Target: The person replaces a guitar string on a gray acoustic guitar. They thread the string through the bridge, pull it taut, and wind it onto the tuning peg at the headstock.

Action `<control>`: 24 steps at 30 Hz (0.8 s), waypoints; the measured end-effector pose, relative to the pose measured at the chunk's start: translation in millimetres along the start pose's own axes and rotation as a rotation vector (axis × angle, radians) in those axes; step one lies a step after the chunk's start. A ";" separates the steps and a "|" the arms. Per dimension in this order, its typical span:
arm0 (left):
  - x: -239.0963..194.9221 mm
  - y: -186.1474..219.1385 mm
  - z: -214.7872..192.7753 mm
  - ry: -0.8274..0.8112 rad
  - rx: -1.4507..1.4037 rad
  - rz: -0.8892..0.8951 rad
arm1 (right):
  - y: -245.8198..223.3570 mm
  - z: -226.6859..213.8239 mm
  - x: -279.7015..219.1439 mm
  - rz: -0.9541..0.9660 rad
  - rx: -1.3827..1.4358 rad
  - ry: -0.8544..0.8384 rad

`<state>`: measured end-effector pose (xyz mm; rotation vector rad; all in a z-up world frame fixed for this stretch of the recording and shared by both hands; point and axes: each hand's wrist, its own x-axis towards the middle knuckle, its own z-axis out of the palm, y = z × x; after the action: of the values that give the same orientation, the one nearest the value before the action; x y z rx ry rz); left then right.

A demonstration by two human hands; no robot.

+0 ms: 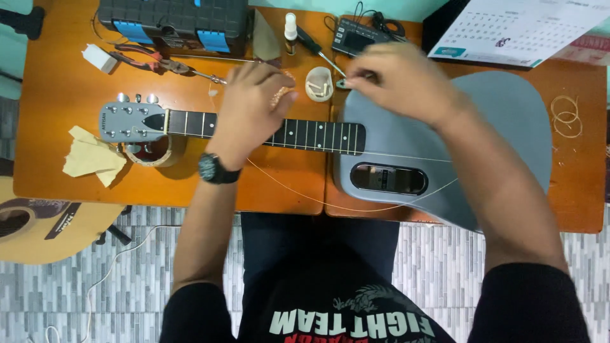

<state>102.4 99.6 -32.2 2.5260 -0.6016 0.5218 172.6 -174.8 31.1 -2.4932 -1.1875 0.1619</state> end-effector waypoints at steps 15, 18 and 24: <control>10.5 -48.4 91.8 -0.465 0.257 -0.168 | 34.7 117.2 108.5 0.407 -0.182 -0.355; 19.0 -43.5 85.2 -0.562 0.115 -0.229 | 29.5 115.5 107.4 0.369 -0.278 -0.382; 25.2 -42.1 86.8 -0.626 0.126 -0.243 | 35.7 134.4 110.7 0.353 -0.383 -0.361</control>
<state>165.8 78.2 -106.2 2.8254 -0.4673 -0.3474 234.3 -72.4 -100.5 -3.0998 -0.9594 0.5440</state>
